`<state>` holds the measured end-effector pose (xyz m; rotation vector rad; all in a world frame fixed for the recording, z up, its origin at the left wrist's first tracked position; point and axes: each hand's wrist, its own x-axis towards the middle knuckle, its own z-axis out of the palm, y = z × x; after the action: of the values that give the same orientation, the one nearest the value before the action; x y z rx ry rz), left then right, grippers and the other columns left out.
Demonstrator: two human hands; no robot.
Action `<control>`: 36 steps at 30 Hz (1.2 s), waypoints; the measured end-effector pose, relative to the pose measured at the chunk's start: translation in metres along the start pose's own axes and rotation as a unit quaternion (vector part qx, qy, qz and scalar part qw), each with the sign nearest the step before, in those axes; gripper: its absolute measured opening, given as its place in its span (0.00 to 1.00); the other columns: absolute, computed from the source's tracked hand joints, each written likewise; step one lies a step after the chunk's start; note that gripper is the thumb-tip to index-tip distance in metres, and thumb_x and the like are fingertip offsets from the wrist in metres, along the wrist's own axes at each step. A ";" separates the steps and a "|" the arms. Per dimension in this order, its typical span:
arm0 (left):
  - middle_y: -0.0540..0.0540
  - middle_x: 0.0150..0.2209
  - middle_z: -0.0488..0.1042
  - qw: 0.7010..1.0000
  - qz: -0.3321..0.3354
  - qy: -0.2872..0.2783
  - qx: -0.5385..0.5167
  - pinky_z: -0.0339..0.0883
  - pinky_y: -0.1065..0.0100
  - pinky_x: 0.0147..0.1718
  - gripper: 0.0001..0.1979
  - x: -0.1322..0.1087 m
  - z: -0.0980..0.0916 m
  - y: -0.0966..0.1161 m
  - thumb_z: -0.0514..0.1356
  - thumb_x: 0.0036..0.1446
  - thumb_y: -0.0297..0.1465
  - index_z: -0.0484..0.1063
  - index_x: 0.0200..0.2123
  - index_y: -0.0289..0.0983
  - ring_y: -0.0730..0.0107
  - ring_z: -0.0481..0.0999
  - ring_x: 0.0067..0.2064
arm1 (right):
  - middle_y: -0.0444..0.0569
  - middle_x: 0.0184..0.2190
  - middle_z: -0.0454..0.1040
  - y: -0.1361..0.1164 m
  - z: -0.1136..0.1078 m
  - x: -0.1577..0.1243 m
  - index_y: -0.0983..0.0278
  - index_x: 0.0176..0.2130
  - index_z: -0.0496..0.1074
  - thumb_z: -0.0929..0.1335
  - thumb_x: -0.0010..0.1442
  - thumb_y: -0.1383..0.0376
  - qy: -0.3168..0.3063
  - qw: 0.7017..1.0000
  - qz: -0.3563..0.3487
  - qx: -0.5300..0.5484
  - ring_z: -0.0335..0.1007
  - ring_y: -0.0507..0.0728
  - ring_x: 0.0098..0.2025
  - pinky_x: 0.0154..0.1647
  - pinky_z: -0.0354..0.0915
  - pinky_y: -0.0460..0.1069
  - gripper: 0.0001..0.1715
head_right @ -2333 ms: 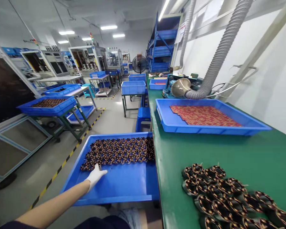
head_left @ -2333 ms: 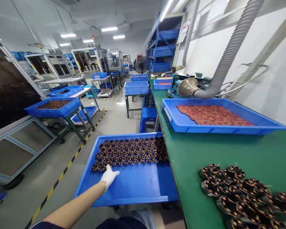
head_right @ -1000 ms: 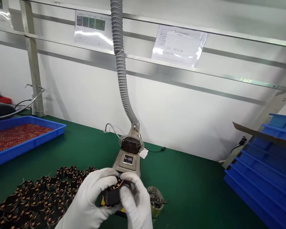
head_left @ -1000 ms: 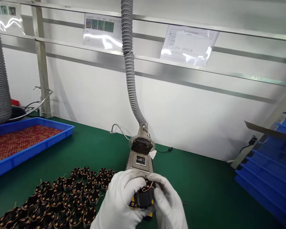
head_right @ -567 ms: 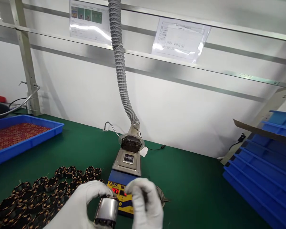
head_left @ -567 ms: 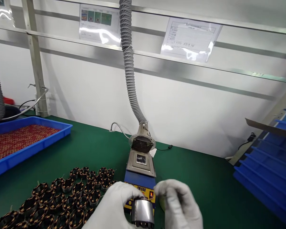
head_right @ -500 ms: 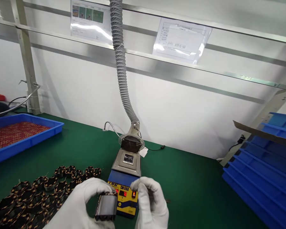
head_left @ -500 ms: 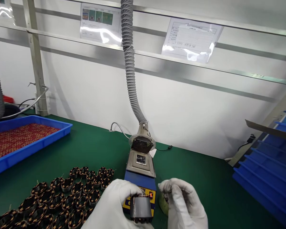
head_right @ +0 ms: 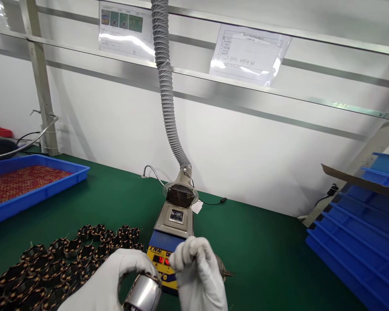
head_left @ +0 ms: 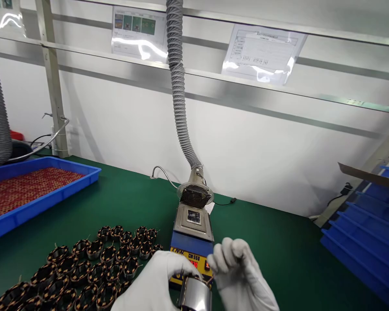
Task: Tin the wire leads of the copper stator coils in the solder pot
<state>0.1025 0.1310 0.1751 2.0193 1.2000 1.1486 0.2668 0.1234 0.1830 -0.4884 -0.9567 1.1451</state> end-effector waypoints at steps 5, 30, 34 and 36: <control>0.50 0.36 0.79 0.973 0.214 0.087 0.017 0.74 0.69 0.36 0.24 0.020 -0.003 -0.002 0.72 0.29 0.25 0.73 0.35 0.43 0.62 0.78 0.37 | 0.51 0.34 0.76 0.012 0.011 -0.002 0.60 0.36 0.76 0.75 0.45 0.52 0.021 0.993 0.049 -0.102 0.71 0.59 0.38 0.41 0.68 0.51 0.21; 0.48 0.34 0.78 0.890 -0.017 -0.031 -0.455 0.72 0.74 0.29 0.06 0.022 -0.013 0.005 0.65 0.44 0.25 0.79 0.26 0.42 0.66 0.77 0.34 | 0.57 0.40 0.76 0.034 0.021 -0.010 0.62 0.48 0.72 0.73 0.46 0.47 -0.054 0.985 0.160 -0.035 0.73 0.64 0.43 0.38 0.71 0.56 0.34; 0.50 0.32 0.79 0.884 0.052 0.055 -0.462 0.72 0.74 0.37 0.02 0.020 -0.006 -0.003 0.67 0.49 0.29 0.79 0.26 0.43 0.68 0.78 0.36 | 0.57 0.44 0.74 0.038 0.023 -0.011 0.60 0.46 0.73 0.75 0.43 0.49 -0.045 0.985 0.163 -0.018 0.71 0.66 0.46 0.43 0.69 0.58 0.33; 0.50 0.31 0.79 0.868 0.038 0.092 -0.487 0.73 0.75 0.36 0.03 0.018 -0.004 -0.005 0.68 0.48 0.34 0.79 0.26 0.43 0.69 0.78 0.35 | 0.56 0.43 0.75 0.038 0.024 -0.011 0.61 0.46 0.73 0.76 0.41 0.49 -0.052 0.981 0.186 -0.016 0.72 0.67 0.45 0.42 0.69 0.58 0.35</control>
<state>0.1006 0.1493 0.1803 1.1885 0.4133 1.5791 0.2248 0.1245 0.1634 -0.6575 -0.9999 1.5041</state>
